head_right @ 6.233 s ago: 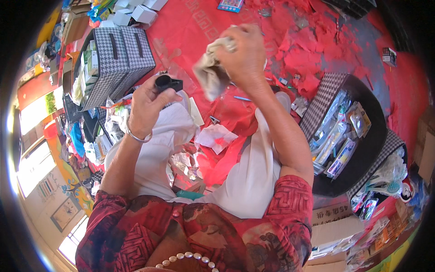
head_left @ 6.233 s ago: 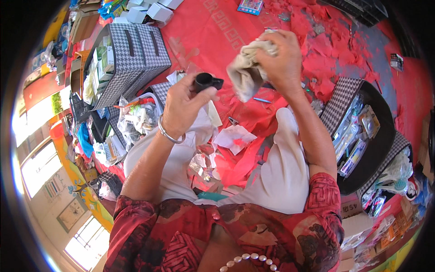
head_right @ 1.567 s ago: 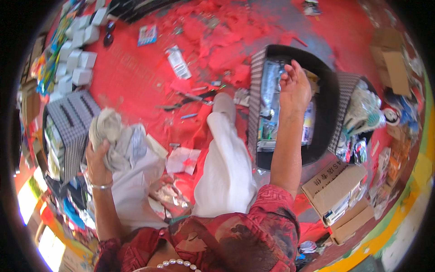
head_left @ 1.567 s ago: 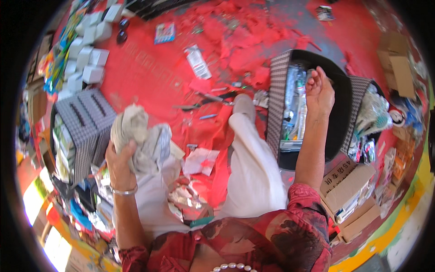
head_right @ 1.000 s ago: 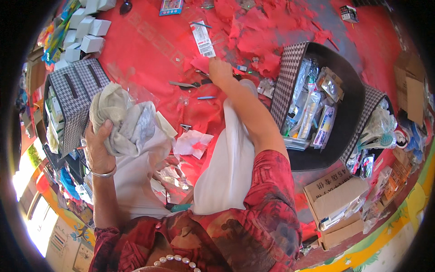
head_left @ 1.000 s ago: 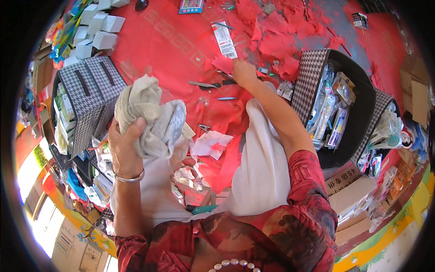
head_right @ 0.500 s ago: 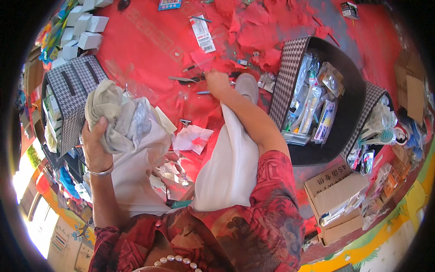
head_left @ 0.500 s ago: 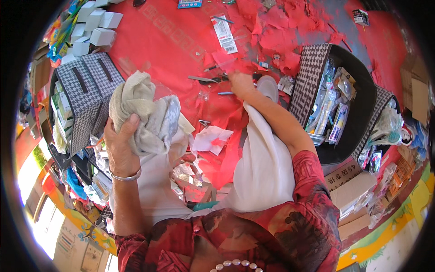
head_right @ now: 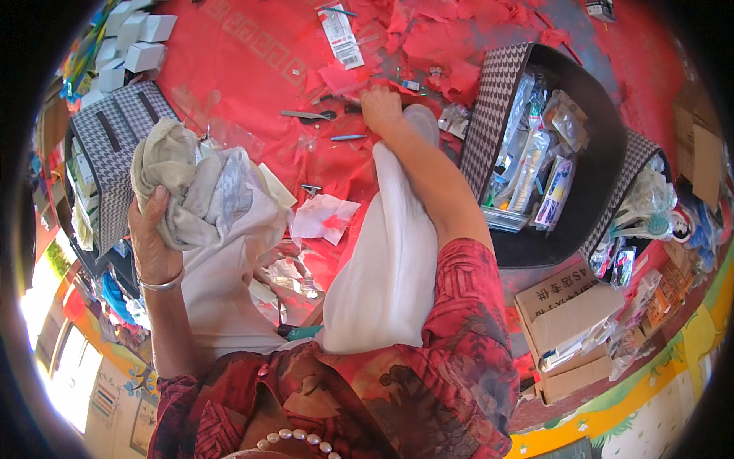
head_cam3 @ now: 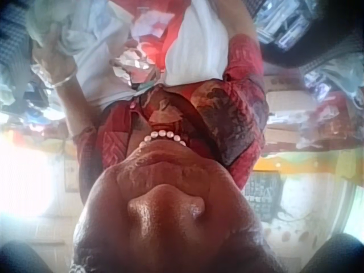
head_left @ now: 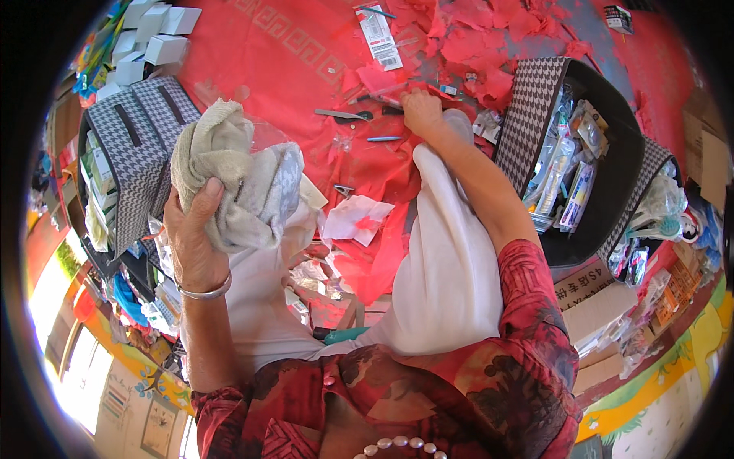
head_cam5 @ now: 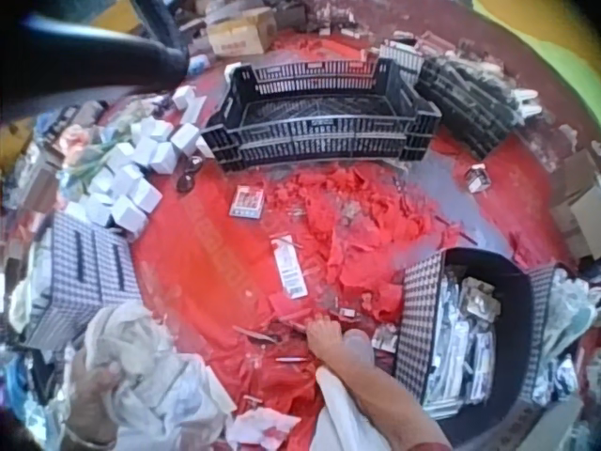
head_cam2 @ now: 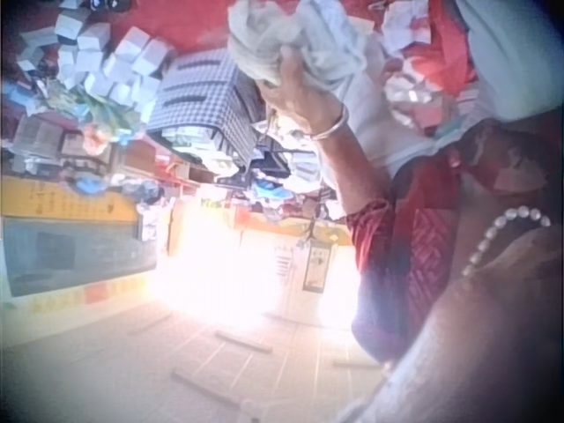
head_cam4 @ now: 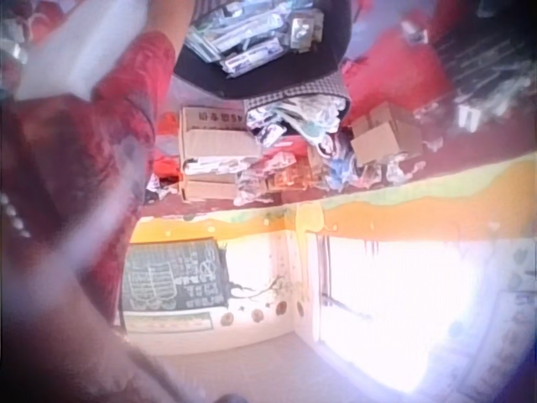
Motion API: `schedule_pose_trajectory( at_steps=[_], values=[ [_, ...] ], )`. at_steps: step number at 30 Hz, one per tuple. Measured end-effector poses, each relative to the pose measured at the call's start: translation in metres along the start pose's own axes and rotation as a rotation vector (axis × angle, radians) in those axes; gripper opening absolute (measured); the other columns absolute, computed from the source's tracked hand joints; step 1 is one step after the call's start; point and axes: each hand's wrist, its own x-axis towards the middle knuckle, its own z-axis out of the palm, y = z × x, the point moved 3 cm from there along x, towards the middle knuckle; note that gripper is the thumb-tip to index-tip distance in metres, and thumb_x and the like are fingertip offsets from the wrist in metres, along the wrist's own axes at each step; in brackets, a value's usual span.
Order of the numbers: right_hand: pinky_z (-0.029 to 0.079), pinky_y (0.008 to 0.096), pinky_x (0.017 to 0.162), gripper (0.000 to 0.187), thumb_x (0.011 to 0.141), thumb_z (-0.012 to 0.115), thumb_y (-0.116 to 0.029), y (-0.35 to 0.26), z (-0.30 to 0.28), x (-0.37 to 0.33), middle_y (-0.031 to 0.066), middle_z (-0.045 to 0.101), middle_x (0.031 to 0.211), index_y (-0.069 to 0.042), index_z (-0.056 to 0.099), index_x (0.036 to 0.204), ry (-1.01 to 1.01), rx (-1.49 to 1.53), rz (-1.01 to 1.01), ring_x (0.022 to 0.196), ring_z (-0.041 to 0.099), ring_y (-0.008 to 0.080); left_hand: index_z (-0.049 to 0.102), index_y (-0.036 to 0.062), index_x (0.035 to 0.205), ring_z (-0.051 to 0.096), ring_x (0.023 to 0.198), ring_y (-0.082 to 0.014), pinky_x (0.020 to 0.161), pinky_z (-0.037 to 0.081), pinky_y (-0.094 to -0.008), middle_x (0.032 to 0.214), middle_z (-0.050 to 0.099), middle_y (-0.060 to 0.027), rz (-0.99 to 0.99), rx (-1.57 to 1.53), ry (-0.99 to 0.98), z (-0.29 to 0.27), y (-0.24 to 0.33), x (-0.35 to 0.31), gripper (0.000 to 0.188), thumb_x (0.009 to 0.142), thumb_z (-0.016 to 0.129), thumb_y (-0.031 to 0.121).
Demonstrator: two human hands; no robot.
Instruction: The person sits on the floor and wipes several small tools with a cloth, including a metal tube, a ruler, and a pen-like object. The person picks up each item, wipes it, and places it back on the floor among other items.
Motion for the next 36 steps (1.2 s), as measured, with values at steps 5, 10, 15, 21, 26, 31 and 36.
schedule_pose_trajectory(
  at_steps=[5, 10, 15, 21, 26, 31, 36],
  values=[
    [0.048, 0.0425, 0.070, 0.018, 0.075, 0.051, -0.016, 0.027, -0.013, 0.020, 0.0207, 0.060, 0.086, -0.003, 0.060, 0.083, -0.115, 0.443, 0.001, 0.081, 0.060, 0.0326, 0.041, -0.0024, 0.120, 0.052, 0.100, -0.0172, 0.088, 0.041, -0.0302, 0.111, 0.052, -0.0093, -0.013, -0.021, 0.019, -0.003, 0.000, 0.000, 0.049, 0.080, 0.059, 0.019],
    [0.045, 0.0474, 0.073, 0.024, 0.078, 0.048, -0.019, 0.032, -0.045, 0.037, 0.0224, 0.059, 0.090, -0.002, 0.057, 0.092, -0.024, 0.684, 0.211, 0.084, 0.058, 0.0364, 0.041, -0.0027, 0.120, 0.053, 0.099, -0.0168, 0.088, 0.042, -0.0295, 0.110, 0.052, -0.0094, 0.005, -0.019, 0.006, -0.003, 0.002, 0.001, 0.047, 0.081, 0.058, 0.018],
    [0.048, 0.0449, 0.071, 0.024, 0.079, 0.051, -0.020, -0.018, -0.036, 0.055, 0.0203, 0.058, 0.094, -0.002, 0.056, 0.094, 0.018, 0.253, -0.088, 0.084, 0.059, 0.0353, 0.041, -0.0027, 0.119, 0.053, 0.099, -0.0167, 0.088, 0.042, -0.0296, 0.110, 0.052, -0.0095, 0.003, -0.021, 0.003, -0.001, 0.002, 0.000, 0.046, 0.081, 0.058, 0.017],
    [0.049, 0.0429, 0.070, 0.024, 0.077, 0.054, -0.022, -0.007, -0.014, 0.051, 0.0185, 0.058, 0.092, -0.003, 0.059, 0.091, -0.087, 0.190, -0.046, 0.084, 0.060, 0.0336, 0.041, -0.0025, 0.119, 0.052, 0.100, -0.0171, 0.089, 0.041, -0.0301, 0.111, 0.052, -0.0094, 0.000, -0.020, -0.005, -0.003, 0.001, 0.001, 0.046, 0.082, 0.057, 0.019],
    [0.046, 0.0437, 0.072, 0.025, 0.072, 0.054, -0.023, 0.014, -0.046, 0.047, 0.0202, 0.060, 0.087, -0.007, 0.059, 0.091, 0.013, 0.602, 0.267, 0.082, 0.059, 0.0350, 0.041, -0.0020, 0.120, 0.052, 0.102, -0.0180, 0.090, 0.040, -0.0310, 0.113, 0.052, -0.0094, -0.001, -0.039, 0.046, -0.009, 0.004, 0.002, 0.047, 0.082, 0.058, 0.020],
    [0.049, 0.0445, 0.069, 0.023, 0.070, 0.050, -0.019, -0.048, -0.030, 0.013, 0.0197, 0.062, 0.083, -0.003, 0.061, 0.083, -0.193, 0.402, -0.030, 0.079, 0.061, 0.0338, 0.042, -0.0036, 0.120, 0.053, 0.098, -0.0175, 0.087, 0.041, -0.0287, 0.110, 0.053, -0.0100, 0.011, -0.099, 0.080, -0.011, 0.005, 0.000, 0.049, 0.077, 0.060, 0.013],
    [0.052, 0.0380, 0.058, 0.017, 0.077, 0.048, -0.011, -0.076, 0.006, -0.034, 0.0138, 0.063, 0.078, 0.000, 0.058, 0.086, -0.101, 0.014, -0.157, 0.074, 0.064, 0.0252, 0.040, -0.0020, 0.121, 0.053, 0.103, -0.0195, 0.089, 0.042, -0.0317, 0.114, 0.052, -0.0106, 0.011, -0.070, 0.038, -0.015, 0.005, 0.002, 0.046, 0.082, 0.057, 0.017]
  ],
)
